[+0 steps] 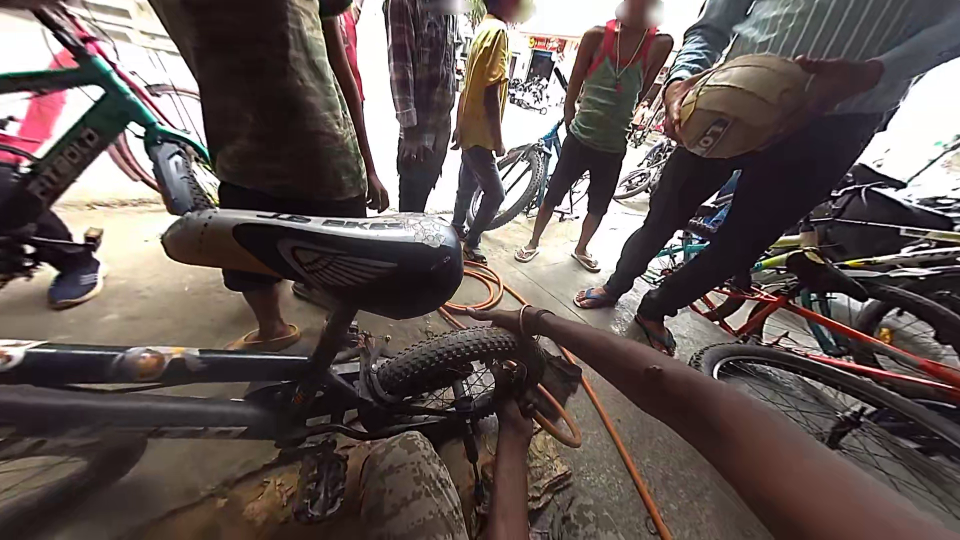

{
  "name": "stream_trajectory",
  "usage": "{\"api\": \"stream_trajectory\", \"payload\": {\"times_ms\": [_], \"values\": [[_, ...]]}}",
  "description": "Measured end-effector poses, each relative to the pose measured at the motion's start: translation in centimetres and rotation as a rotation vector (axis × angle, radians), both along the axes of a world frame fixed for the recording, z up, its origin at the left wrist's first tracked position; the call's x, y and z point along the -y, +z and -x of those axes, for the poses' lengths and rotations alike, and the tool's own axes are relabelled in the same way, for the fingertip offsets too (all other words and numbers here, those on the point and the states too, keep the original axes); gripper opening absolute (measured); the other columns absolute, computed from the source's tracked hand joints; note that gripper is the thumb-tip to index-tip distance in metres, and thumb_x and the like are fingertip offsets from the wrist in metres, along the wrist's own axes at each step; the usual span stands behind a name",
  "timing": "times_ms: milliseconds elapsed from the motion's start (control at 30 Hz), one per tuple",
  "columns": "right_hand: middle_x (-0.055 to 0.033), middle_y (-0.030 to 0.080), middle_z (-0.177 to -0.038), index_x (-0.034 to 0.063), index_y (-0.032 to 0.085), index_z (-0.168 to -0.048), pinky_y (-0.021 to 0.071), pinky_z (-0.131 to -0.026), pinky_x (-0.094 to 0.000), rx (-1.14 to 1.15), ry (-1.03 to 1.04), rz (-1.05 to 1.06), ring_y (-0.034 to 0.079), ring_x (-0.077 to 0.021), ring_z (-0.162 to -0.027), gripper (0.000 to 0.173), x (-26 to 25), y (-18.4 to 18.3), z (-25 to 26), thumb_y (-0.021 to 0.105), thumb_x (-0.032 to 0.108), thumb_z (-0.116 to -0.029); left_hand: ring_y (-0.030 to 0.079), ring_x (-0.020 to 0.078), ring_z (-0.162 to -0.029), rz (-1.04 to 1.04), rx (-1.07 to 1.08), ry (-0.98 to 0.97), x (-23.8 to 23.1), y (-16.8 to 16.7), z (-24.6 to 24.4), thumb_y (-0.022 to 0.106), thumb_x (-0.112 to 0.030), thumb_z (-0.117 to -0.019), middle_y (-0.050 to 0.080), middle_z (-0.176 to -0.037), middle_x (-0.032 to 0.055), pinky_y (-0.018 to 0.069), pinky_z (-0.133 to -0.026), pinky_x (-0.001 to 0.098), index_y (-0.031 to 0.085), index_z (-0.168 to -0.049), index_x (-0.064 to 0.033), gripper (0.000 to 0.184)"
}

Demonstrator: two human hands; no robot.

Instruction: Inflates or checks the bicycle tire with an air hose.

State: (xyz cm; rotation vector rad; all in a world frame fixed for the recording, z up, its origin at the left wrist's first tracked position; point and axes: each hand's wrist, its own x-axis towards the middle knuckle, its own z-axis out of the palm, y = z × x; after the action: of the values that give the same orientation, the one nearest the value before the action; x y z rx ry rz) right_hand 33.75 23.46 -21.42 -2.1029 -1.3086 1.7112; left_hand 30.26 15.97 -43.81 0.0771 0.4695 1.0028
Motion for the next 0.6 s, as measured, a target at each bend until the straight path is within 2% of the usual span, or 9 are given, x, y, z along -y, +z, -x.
{"api": "stream_trajectory", "payload": {"times_ms": [67, 133, 200, 267, 333, 400, 467, 533, 600], "values": [[-0.0137, 0.064, -0.107, 0.0038, 0.062, -0.127, 0.0523, -0.084, -0.0376, 0.127, -0.049, 0.001, 0.06, -0.0182, -0.089, 0.064, 1.0, 2.2, 2.5, 0.036, 0.059, -0.1071, 0.034, 0.0106, -0.036, 0.003, -0.015, 0.003, 0.0, 0.3, 0.0, 0.024, -0.053, -0.1101, 0.036, -0.047, -0.0025, 0.0362, -0.038, 0.0257, 0.047, -0.071, -0.0125, 0.061], [-0.0147, 0.067, -0.106, 0.0037, 0.06, -0.128, 0.057, -0.078, -0.0385, 0.086, 0.016, 0.057, 0.066, -0.0205, -0.087, 0.063, 0.3, 2.5, 2.2, 0.037, 0.058, -0.1069, 0.034, 0.0099, -0.036, -0.006, -0.01, 0.009, 0.0, 0.5, 0.1, 0.023, -0.053, -0.1103, 0.036, -0.047, -0.0028, 0.0355, -0.038, 0.0249, 0.047, -0.071, -0.0125, 0.061], [-0.014, 0.067, -0.106, 0.0052, 0.061, -0.128, 0.0574, -0.076, -0.0386, 0.093, 0.031, 0.061, 0.067, -0.0205, -0.087, 0.061, -0.3, 1.9, 1.9, 0.042, 0.058, -0.1055, 0.034, 0.01, -0.036, -0.011, -0.002, 0.008, 0.0, 0.4, 0.2, 0.024, -0.051, -0.1108, 0.035, -0.048, -0.0031, 0.0356, -0.038, 0.025, 0.046, -0.071, -0.0133, 0.059], [-0.0138, 0.065, -0.114, 0.0063, 0.06, -0.132, 0.0533, -0.084, -0.0388, 0.177, 0.046, -0.002, 0.062, -0.0193, -0.096, 0.06, -0.7, 1.4, 2.0, 0.046, 0.058, -0.1043, 0.034, 0.0101, -0.037, -0.011, -0.016, 0.007, 0.0, 0.4, 0.2, 0.027, -0.05, -0.1108, 0.035, -0.047, -0.0028, 0.0355, -0.038, 0.0251, 0.046, -0.069, -0.0132, 0.059], [-0.0158, 0.064, -0.126, 0.0062, 0.059, -0.138, 0.0504, -0.096, -0.0424, 0.255, 0.057, -0.047, 0.062, -0.0215, -0.11, 0.066, -1.3, 0.3, 1.4, 0.047, 0.061, -0.103, 0.034, 0.0101, -0.037, -0.012, -0.038, 0.007, 0.1, 0.7, 0.0, 0.028, -0.051, -0.1105, 0.035, -0.048, -0.0026, 0.0359, -0.039, 0.0252, 0.047, -0.072, -0.0128, 0.058], [-0.0119, 0.065, -0.116, 0.0096, 0.06, -0.132, 0.0524, -0.088, -0.0417, 0.242, 0.102, -0.027, 0.063, -0.0186, -0.101, 0.073, -3.0, -2.9, -0.4, 0.04, 0.072, -0.0993, 0.036, 0.0096, -0.038, 0.01, -0.053, -0.004, 0.2, 0.9, 0.0, 0.026, -0.052, -0.1103, 0.036, -0.049, -0.0034, 0.0378, -0.039, 0.0246, 0.047, -0.074, -0.0135, 0.057], [-0.0105, 0.068, -0.113, 0.014, 0.06, -0.132, 0.0561, -0.086, -0.0455, 0.112, 0.119, 0.058, 0.067, -0.0199, -0.1, 0.08, -5.0, -5.9, -2.1, 0.035, 0.08, -0.095, 0.037, 0.0095, -0.038, 0.024, -0.032, -0.01, 0.1, 1.0, 0.0, 0.027, -0.054, -0.1095, 0.037, -0.049, -0.0036, 0.0386, -0.04, 0.0246, 0.048, -0.072, -0.0141, 0.059], [-0.0101, 0.067, -0.11, 0.013, 0.061, -0.129, 0.0559, -0.086, -0.0435, 0.12, 0.034, 0.064, 0.066, -0.0192, -0.097, 0.077, -4.1, -4.7, -0.8, 0.035, 0.078, -0.097, 0.038, 0.0091, -0.038, 0.021, 0.001, -0.008, 0.1, 1.3, -0.1, 0.025, -0.054, -0.1096, 0.038, -0.05, -0.0035, 0.0385, -0.04, 0.0239, 0.048, -0.071, -0.0143, 0.06], [-0.0081, 0.064, -0.103, 0.0113, 0.062, -0.123, 0.0556, -0.08, -0.0364, 0.15, -0.078, 0.026, 0.064, -0.0158, -0.09, 0.066, -2.0, -1.9, 1.4, 0.039, 0.069, -0.1011, 0.037, 0.0091, -0.039, 0.016, 0.028, -0.013, 0.1, 1.4, -0.1, 0.024, -0.055, -0.1095, 0.038, -0.05, -0.0037, 0.0386, -0.04, 0.0239, 0.048, -0.071, -0.015, 0.06]]}}
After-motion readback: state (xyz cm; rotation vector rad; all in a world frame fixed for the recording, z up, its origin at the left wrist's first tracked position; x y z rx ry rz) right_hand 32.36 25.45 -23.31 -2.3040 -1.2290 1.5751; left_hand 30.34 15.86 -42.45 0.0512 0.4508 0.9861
